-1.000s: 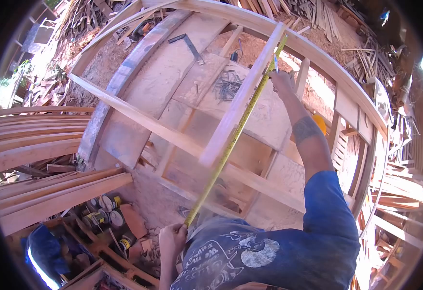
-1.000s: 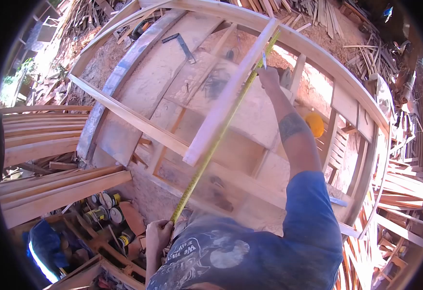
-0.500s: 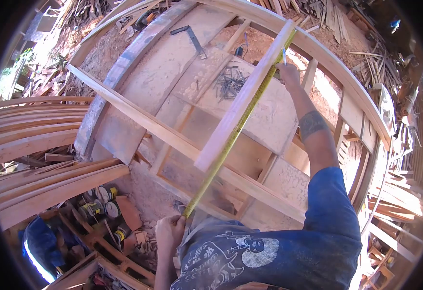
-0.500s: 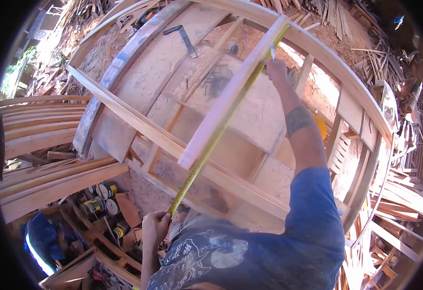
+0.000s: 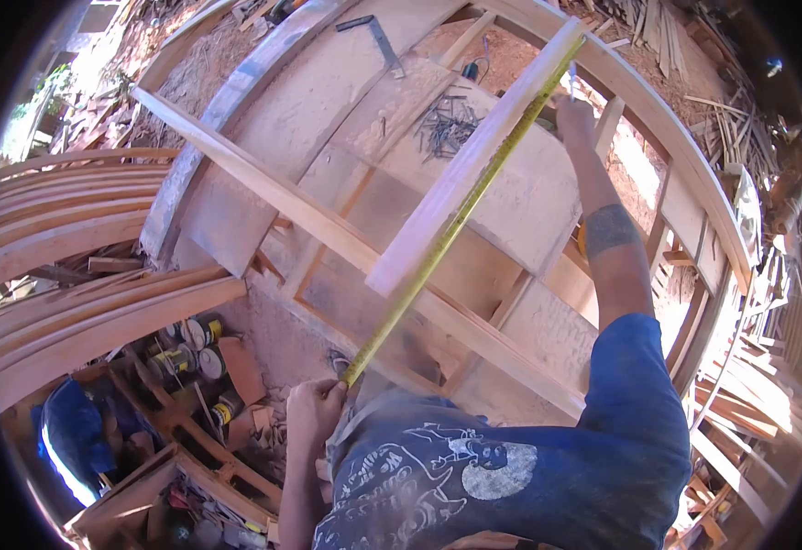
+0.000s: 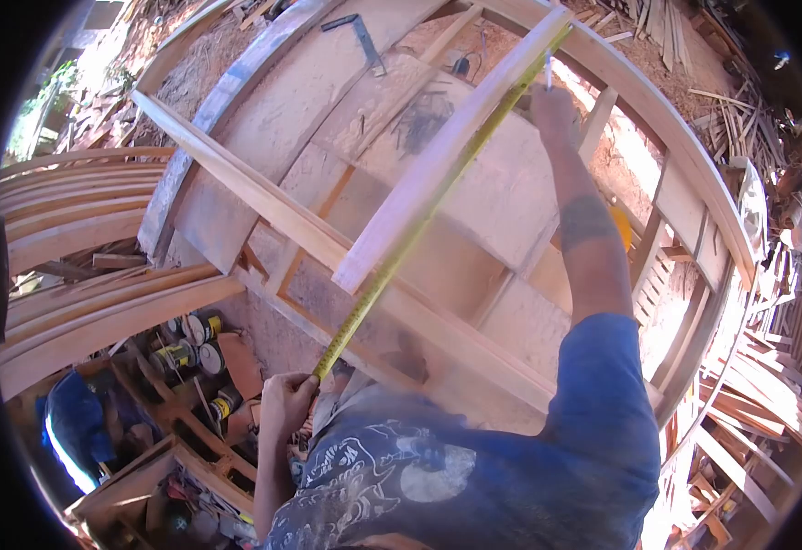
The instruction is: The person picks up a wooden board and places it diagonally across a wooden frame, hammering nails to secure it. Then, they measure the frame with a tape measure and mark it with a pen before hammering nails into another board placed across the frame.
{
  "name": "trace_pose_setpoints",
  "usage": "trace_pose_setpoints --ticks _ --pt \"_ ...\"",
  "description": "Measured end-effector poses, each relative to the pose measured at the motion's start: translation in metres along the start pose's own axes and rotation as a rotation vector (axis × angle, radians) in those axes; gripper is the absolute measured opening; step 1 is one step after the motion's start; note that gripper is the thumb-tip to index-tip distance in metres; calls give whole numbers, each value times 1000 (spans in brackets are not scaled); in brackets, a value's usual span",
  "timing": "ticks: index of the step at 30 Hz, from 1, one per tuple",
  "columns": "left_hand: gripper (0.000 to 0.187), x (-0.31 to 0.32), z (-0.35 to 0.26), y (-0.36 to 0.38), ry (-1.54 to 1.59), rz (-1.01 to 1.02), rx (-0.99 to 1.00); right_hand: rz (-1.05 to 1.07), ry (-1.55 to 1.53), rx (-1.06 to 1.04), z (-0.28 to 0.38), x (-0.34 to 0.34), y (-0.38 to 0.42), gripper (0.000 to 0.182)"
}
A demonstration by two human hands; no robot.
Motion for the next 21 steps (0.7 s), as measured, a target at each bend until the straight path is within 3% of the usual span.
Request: trace_pose_setpoints --ticks 1,2,3,5,9,14,18,21 --pt "27 -1 0 0 -7 -4 29 -60 6 23 20 -18 17 37" --pt "28 -3 -1 -1 -12 -13 56 60 -88 57 27 -27 26 40" --pt "29 -4 -2 -3 -16 -26 86 209 -500 0 35 -32 40 39" --pt "28 -8 -3 -6 -21 -16 73 247 -710 -207 90 -51 98 42" --pt "28 -7 -5 -4 -9 -28 67 1013 -599 -321 121 -67 174 40" --pt "29 -10 -13 -1 -36 28 15 1214 -478 -675 142 -52 243 18" --pt "27 -12 -8 -7 -35 40 35 1255 -436 -780 135 -25 251 11" --pt "27 -14 -16 -7 -53 48 -10 1224 -425 -798 133 -19 253 17"
Point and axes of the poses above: each hand's wrist, its own y-axis away from the middle knuckle, its own x-axis out of the palm, z = x × y, the point moved 1 cm from there along -y, towards the middle knuckle, and after that the axes turned 9 degrees about y, right-handed, at the moved point
